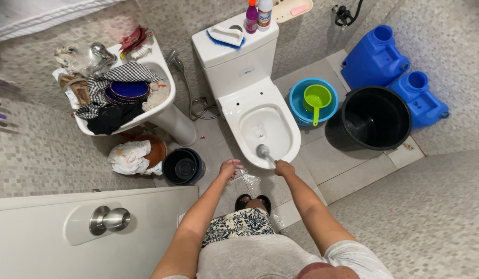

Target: The person scrubs the inside of a white toilet bowl using a long-handled brush. They repeatedly move the brush around the bowl's interior surfaces, focusing on the rim and sides, while standing in a small tiled bathroom.

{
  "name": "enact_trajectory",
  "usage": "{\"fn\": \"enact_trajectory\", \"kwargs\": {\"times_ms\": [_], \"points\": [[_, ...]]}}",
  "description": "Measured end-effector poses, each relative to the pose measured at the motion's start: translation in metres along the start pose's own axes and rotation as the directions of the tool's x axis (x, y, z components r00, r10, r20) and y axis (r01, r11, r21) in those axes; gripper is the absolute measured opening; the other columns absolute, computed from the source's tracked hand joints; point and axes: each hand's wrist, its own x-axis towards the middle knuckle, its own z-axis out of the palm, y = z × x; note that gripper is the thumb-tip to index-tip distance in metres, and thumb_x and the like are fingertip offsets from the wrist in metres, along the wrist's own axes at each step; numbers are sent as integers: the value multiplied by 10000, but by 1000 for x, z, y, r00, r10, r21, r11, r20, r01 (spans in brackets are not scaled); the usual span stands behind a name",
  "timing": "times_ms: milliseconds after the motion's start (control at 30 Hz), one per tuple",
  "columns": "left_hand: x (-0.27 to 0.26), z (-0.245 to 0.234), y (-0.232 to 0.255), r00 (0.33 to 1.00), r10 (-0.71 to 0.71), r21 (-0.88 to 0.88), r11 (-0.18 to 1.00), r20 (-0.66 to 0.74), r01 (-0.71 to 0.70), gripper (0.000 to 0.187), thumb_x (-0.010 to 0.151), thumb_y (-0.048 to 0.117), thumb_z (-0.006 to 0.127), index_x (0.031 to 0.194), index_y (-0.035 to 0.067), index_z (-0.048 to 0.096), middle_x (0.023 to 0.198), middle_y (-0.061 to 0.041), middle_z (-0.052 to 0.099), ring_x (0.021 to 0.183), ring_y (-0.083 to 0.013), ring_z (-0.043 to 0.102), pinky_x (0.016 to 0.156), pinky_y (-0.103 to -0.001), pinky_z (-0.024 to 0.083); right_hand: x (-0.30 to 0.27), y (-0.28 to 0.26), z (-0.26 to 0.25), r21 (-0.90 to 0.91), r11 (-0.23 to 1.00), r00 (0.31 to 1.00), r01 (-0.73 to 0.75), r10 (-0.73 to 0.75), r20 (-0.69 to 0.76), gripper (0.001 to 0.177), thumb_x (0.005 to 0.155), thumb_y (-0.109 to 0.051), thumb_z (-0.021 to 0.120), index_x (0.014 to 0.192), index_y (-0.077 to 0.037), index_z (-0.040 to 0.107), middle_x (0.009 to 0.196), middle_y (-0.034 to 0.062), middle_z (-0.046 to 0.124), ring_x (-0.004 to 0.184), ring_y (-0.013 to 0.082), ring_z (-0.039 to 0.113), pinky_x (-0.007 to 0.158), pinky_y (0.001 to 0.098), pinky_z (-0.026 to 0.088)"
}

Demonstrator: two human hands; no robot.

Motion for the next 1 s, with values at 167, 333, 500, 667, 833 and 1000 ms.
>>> {"fn": "enact_trajectory", "kwargs": {"times_ms": [167,333,500,667,833,1000], "points": [[-4,3,-7,1000,12,41,999,29,-13,421,916,8,443,1307,50,593,1091,-114,736,584,-66,477,422,-195,337,5,26,-19,-337,932,991,-135,120,-67,365,992,-128,564,1306,-156,747,1276,65,750,1125,227,731,743,387,620],[-10,8,-17,999,-5,61,998,50,2,399,927,18,467,1304,48,594,1059,-104,747,581,-67,486,411,-196,316,5,25,-11,-269,950,982,-158,123,-143,372,987,-130,570,1354,-135,631,1286,80,723,1124,266,722,727,417,628],[-16,12,-25,998,-32,85,996,45,28,380,935,29,482,1292,48,611,1035,-99,751,576,-68,489,412,-194,326,-4,8,12,-69,991,992,-111,106,-67,403,912,-110,621,1306,-155,696,1271,112,712,1152,274,694,812,411,563],[-18,11,-28,998,-33,78,997,50,29,389,926,25,479,1289,49,616,1025,-95,751,577,-71,483,409,-198,318,-2,-8,21,315,943,991,-103,69,119,675,877,-8,540,1531,-167,491,1217,211,731,1098,351,766,864,454,619],[-20,7,-30,998,-22,91,996,61,17,397,921,24,470,1291,45,614,1022,-98,746,584,-73,480,413,-201,312,4,11,25,198,978,997,-64,70,-23,641,896,-81,575,1499,-287,507,1227,120,706,1094,292,683,797,426,558],[-17,1,-27,999,-15,112,994,53,9,389,923,32,488,1292,44,609,1032,-106,755,588,-73,490,424,-197,332,14,27,-2,-200,966,978,-162,130,-161,451,935,-141,597,1375,-242,607,1193,50,707,1014,244,699,598,416,537]]}}
